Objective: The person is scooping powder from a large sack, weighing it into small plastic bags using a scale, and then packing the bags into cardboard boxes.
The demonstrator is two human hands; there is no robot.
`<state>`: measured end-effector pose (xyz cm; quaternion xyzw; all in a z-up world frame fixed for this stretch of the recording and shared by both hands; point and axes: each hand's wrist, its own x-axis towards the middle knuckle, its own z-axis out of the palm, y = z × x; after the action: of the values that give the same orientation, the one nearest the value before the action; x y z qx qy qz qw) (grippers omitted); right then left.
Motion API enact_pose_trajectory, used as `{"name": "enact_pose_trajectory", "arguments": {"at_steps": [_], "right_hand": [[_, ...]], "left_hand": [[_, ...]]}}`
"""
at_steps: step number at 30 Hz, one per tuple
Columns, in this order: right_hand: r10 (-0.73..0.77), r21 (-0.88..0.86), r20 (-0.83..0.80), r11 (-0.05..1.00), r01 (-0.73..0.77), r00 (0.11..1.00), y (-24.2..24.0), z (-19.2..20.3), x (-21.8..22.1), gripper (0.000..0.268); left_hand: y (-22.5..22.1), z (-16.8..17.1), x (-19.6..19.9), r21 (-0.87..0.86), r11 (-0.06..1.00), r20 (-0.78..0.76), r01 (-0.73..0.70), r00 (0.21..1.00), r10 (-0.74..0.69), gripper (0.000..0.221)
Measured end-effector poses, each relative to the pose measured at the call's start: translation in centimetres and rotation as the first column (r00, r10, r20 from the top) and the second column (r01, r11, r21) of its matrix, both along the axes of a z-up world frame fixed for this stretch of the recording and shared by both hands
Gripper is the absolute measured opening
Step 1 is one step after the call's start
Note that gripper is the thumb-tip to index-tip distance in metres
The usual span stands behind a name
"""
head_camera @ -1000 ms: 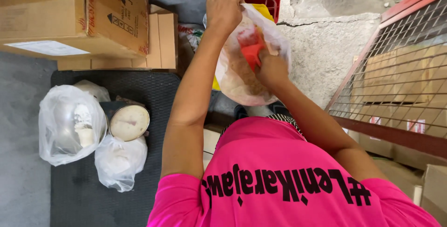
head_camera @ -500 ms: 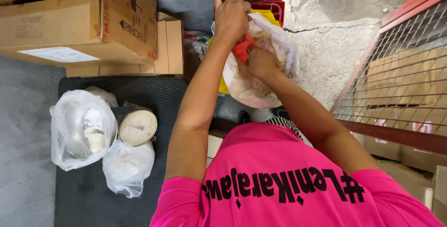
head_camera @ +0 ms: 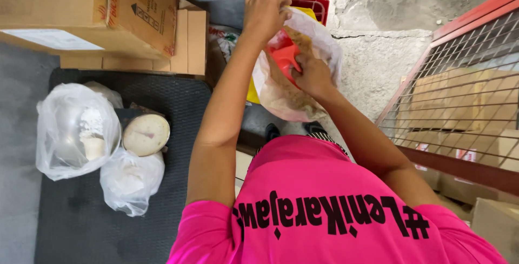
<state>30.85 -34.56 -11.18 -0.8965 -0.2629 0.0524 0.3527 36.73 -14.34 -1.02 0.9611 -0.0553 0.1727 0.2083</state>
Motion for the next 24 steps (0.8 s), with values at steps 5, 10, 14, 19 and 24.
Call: {"name": "enact_pose_trajectory", "arguments": {"at_steps": [5, 10, 14, 19, 24], "right_hand": [[0.129, 0.154, -0.148, 0.982, -0.106, 0.98, -5.0, 4.8, -1.4, 0.021], [0.204, 0.261, -0.285, 0.957, -0.129, 0.937, -8.3, 9.4, -1.2, 0.02], [0.31, 0.386, -0.357, 0.908, -0.163, 0.881, -9.4, 12.5, 0.0, 0.018], [0.471, 0.389, -0.291, 0.854, -0.347, 0.833, -8.2, 13.8, 1.9, 0.018], [0.713, 0.551, -0.179, 0.644, -0.531, 0.678, -3.5, 14.9, 2.1, 0.011]], "left_hand": [[-0.5, 3.4, -2.0, -0.105, 0.994, 0.114, -0.022, 0.993, 0.034, 0.019], [-0.9, 6.1, -5.1, -0.192, 0.979, 0.2, -0.063, 0.975, 0.102, 0.018], [-1.7, 7.8, -8.8, -0.301, 0.934, 0.305, -0.191, 0.909, 0.284, 0.016], [-3.5, 9.9, -14.5, -0.587, 0.665, 0.088, -0.461, 0.781, 0.619, 0.018], [-4.6, 10.1, -20.7, -0.391, 0.685, 0.391, -0.614, 0.563, 0.728, 0.022]]}}
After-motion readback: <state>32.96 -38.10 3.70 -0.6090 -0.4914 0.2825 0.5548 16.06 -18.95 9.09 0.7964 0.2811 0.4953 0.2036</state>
